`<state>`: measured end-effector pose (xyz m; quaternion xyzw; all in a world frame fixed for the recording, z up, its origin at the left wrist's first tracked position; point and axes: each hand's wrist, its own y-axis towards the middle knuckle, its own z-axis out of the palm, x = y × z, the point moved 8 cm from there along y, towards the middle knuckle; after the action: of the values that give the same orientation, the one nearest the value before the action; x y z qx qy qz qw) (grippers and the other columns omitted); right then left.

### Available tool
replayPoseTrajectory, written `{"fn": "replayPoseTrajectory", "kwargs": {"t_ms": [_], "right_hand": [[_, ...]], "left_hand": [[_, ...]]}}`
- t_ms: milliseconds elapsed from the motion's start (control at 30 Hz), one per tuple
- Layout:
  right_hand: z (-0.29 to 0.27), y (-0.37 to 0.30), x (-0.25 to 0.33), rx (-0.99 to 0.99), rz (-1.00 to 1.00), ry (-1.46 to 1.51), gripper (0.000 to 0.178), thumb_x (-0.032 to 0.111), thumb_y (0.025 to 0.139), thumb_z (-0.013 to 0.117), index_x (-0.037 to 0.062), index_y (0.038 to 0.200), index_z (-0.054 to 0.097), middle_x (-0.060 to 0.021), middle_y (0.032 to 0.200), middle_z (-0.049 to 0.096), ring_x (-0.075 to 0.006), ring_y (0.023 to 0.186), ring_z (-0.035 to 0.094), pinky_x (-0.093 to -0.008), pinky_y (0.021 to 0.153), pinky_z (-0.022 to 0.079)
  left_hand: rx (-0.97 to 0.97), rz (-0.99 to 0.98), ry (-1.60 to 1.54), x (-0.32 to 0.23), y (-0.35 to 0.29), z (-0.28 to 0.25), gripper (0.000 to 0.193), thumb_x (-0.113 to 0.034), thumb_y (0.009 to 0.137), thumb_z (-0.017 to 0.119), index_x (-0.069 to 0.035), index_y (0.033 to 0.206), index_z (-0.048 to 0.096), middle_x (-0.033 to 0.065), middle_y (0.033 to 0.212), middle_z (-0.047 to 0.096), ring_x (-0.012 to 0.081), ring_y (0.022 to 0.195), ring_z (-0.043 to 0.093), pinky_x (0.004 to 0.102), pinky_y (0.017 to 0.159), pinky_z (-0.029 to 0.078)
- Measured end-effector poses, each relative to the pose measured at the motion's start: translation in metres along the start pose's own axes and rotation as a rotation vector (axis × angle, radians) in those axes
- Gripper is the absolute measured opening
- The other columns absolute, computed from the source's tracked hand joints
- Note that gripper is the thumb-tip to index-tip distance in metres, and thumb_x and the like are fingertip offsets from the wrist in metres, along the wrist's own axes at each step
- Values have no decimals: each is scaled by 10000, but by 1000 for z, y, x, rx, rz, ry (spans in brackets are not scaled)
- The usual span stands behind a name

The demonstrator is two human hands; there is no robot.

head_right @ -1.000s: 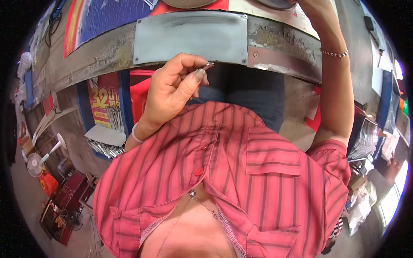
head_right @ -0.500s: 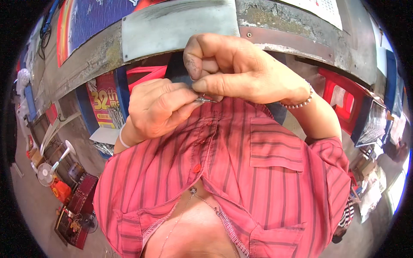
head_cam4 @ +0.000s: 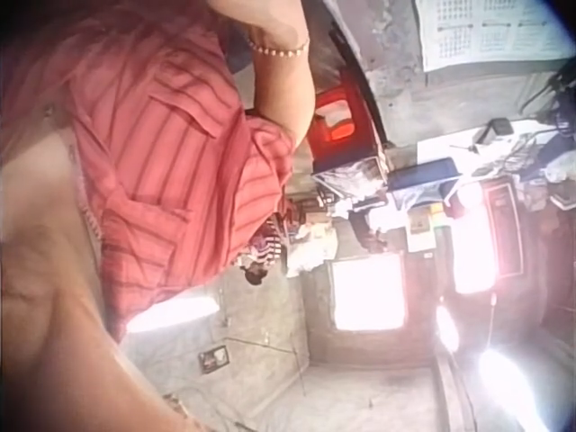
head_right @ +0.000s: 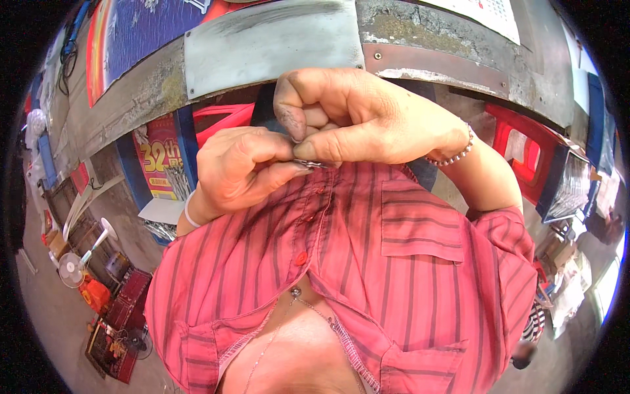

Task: Assembling small metal components by hand at a workbench.

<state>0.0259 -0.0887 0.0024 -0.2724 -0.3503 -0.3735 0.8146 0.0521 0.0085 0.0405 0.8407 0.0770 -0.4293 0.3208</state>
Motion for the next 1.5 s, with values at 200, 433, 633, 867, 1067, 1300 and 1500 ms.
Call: {"fn": "replayPoseTrajectory", "kwargs": {"t_ms": [200, 433, 633, 867, 1067, 1300, 1500], "right_hand": [[-1, 7, 1, 123, -14, -248, 124, -24, 876, 528, 22, 957, 446, 33, 795, 444, -27, 707, 409, -186, 605, 353], [5, 17, 31, 58, -14, -1056, 165, 57, 795, 571, 56, 923, 468, -130, 745, 577, -320, 615, 569, -372, 552, 444], [44, 15, 51, -118, -617, -1883, 142, 166, 723, 547, 83, 772, 442, -18, 594, 435, -149, 503, 521, -284, 465, 403], [-26, 34, 51, -242, -4, -796, 83, 58, 876, 549, 5, 927, 510, -133, 652, 615, -234, 575, 649, -331, 520, 485], [6, 34, 70, -234, -402, -1379, 143, 109, 817, 609, 38, 826, 485, -98, 517, 481, -288, 470, 542, -397, 440, 418], [-28, 51, 56, -283, -9, -777, 113, 96, 894, 561, -12, 885, 531, -56, 701, 595, -109, 578, 602, -224, 509, 468], [17, 37, 80, -222, -577, -1688, 114, 73, 761, 665, 60, 818, 568, -90, 603, 545, -291, 536, 576, -318, 484, 464]], "left_hand": [[70, -122, -53, 13, 4, 1, 288, -155, 668, 821, -57, 814, 592, 68, 658, 614, 210, 534, 601, 300, 480, 454], [122, -256, -42, 30, -2, 0, 195, -57, 727, 733, -21, 845, 582, 118, 731, 612, 290, 643, 626, 339, 561, 491], [-28, -118, 146, 30, 11, -21, 206, 16, 725, 651, 6, 914, 568, 141, 734, 590, 308, 610, 602, 363, 523, 473], [-39, 76, 465, 20, 19, -31, 194, -33, 718, 695, 13, 871, 585, 96, 710, 591, 216, 566, 595, 314, 487, 463], [-54, 8, 307, 27, 25, -45, 179, 0, 716, 692, 8, 845, 568, 112, 715, 599, 263, 584, 607, 344, 502, 474], [-133, -49, 415, 32, 25, -49, 209, 10, 715, 702, -12, 874, 568, 102, 698, 585, 252, 594, 605, 348, 516, 472], [-89, -50, 398, 28, 32, -53, 217, -5, 712, 714, -8, 879, 576, 99, 686, 586, 236, 582, 604, 330, 499, 469]]}}
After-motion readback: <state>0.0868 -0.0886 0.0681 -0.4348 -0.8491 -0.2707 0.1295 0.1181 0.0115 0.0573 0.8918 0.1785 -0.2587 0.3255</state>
